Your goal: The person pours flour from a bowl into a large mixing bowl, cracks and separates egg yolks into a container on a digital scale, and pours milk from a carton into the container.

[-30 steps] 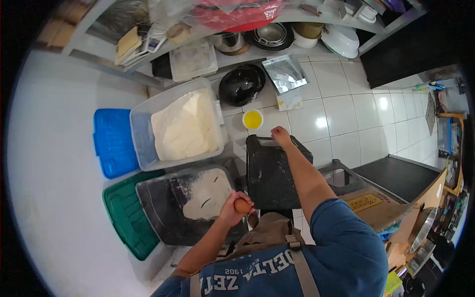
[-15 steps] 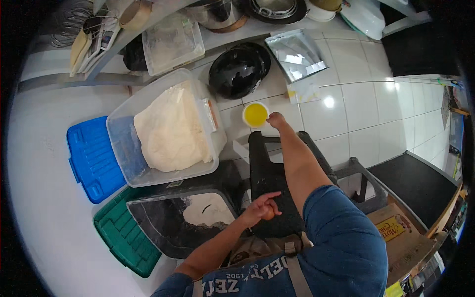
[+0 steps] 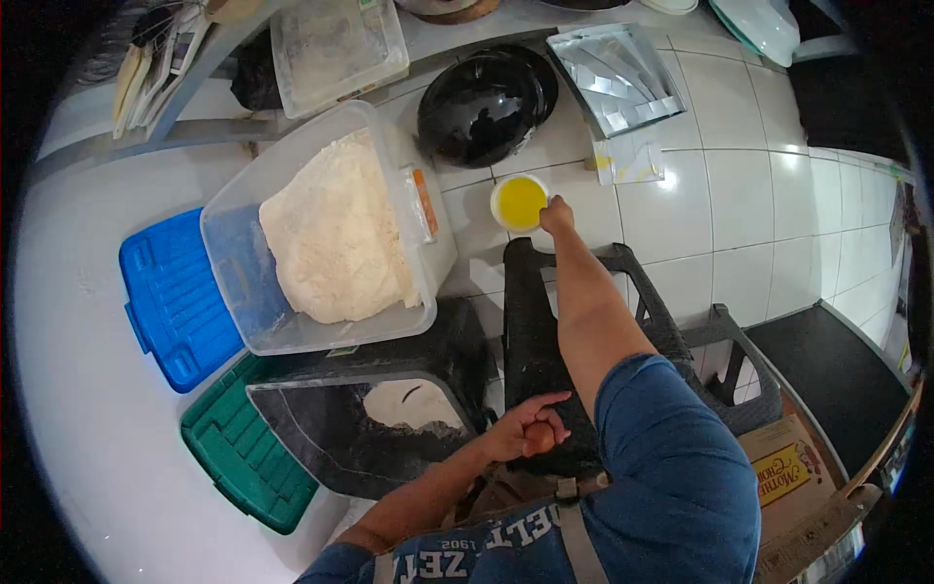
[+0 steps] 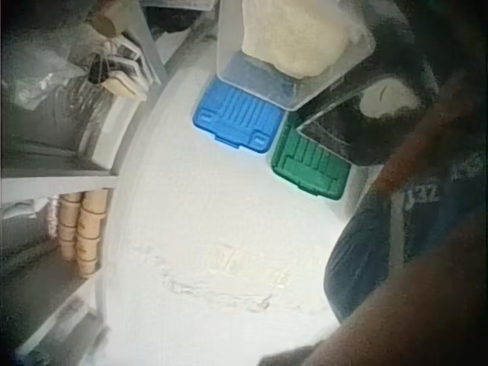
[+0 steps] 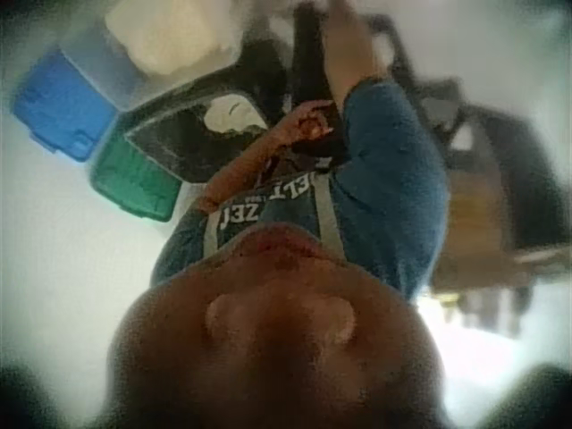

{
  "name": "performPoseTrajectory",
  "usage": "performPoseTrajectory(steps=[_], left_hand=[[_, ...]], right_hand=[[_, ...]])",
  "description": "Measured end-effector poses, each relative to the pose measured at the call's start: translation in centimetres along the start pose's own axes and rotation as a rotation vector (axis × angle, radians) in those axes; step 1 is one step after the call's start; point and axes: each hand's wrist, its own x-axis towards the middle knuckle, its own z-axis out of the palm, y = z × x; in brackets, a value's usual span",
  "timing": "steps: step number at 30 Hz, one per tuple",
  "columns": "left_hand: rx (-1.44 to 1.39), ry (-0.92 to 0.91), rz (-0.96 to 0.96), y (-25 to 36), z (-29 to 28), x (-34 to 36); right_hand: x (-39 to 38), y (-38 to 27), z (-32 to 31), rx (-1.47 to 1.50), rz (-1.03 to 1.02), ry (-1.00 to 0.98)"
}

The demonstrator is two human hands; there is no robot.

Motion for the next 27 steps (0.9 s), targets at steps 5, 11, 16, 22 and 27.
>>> performPoseTrajectory(steps=[5,11,16,22,27], left_hand=[[0.137,-0.053,0.038,-0.9,0.5,2.4],[0.348,0.052,0.127,-0.1,1.6,1.1],[0.501,0.444,-0.027,1.0,3.6,-0.5],[0.409,0.411,0.055,-0.7,13.6,-9.2],[0.256,0.397,0.175,-6.2,19.3,-18.7]], right_hand=[[0.8,2.8,-7.5,-0.079,-0.095,0.103],[-12.8,-6.0,-17.5,0.365,-0.24,-0.179],[-27.0,-11.2,-27.4,0.499,-0.385,-0.164],[-45.8,-11.2,-36.9,0.735,-0.468,-0.174],[-61.5,-7.4,-41.0,0.838,-0.462,-0.166]])
